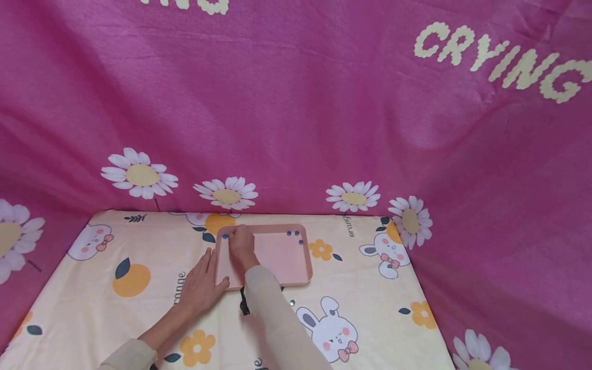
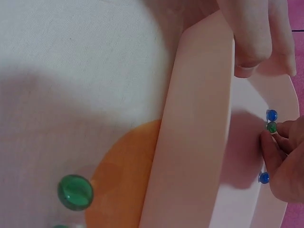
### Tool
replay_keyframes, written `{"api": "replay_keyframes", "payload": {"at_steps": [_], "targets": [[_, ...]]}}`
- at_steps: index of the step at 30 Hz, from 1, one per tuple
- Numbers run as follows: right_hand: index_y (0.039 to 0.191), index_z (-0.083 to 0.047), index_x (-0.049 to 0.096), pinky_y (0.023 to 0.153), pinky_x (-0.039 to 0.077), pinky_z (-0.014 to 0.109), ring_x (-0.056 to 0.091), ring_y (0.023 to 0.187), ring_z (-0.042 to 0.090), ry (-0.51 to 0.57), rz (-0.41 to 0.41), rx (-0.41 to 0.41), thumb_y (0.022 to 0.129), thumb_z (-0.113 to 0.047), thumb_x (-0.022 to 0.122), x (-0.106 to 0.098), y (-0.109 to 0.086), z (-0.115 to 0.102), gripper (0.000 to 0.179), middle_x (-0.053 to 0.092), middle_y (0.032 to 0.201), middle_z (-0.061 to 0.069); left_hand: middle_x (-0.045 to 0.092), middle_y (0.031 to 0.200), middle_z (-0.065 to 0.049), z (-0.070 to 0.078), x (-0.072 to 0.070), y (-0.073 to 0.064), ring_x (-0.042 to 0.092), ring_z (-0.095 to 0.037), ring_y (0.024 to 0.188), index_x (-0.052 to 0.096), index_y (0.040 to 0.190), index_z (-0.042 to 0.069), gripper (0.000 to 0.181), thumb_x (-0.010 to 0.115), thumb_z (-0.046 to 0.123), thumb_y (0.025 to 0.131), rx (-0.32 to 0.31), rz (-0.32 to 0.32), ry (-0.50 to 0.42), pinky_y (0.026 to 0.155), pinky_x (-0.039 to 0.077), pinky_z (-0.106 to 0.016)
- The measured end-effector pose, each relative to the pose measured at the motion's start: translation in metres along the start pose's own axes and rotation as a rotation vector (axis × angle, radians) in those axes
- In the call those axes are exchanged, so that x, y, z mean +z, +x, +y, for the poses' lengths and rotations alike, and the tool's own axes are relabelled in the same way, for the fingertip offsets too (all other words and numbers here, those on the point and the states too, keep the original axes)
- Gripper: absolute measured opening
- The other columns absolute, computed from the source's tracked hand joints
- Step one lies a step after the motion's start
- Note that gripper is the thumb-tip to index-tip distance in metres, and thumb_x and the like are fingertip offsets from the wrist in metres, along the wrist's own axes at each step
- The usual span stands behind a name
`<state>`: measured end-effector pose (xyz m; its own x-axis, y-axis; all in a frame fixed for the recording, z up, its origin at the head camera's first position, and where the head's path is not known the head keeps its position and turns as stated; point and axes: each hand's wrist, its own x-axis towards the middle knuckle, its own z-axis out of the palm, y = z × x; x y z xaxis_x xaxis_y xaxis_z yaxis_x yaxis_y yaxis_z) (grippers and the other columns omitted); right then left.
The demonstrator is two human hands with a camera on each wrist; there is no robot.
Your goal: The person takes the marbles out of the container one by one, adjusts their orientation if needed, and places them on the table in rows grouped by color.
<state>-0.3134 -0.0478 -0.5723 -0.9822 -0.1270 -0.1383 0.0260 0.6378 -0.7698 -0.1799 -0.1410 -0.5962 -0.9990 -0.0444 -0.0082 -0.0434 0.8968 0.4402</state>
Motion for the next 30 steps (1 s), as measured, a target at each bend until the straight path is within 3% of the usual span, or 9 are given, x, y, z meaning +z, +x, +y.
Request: {"api": "replay_keyframes", "payload": {"at_steps": [16,30], "targets": [[0.094,-0.004,0.072,0.075,0.056,0.028,0.06,0.077,0.017,-0.037,0.006,0.012,0.099,-0.013,0.063,0.0018,0.001,-0.0016,0.013,0.059,0.075,0.001,0.015,0.164,-0.02,-0.0006,0.0025,0.0011,0.022,-0.039,0.147,0.013,0.159,0.002,0.091,0.059,0.045,0.094,-0.006,-0.007,-0.004,0.115,0.023,-0.059],[0.078,-0.009,0.072,0.068,0.053,0.027,0.058,0.072,0.016,-0.094,-0.006,-0.002,0.098,-0.013,0.063,0.0067,0.0073,0.0012,0.022,0.057,0.068,0.002,0.015,0.164,-0.019,-0.0009,0.0017,0.0019,0.023,-0.038,0.147,0.013,0.159,0.003,0.092,0.06,0.046,0.093,-0.001,-0.003,0.001,0.114,0.025,-0.059]]}}
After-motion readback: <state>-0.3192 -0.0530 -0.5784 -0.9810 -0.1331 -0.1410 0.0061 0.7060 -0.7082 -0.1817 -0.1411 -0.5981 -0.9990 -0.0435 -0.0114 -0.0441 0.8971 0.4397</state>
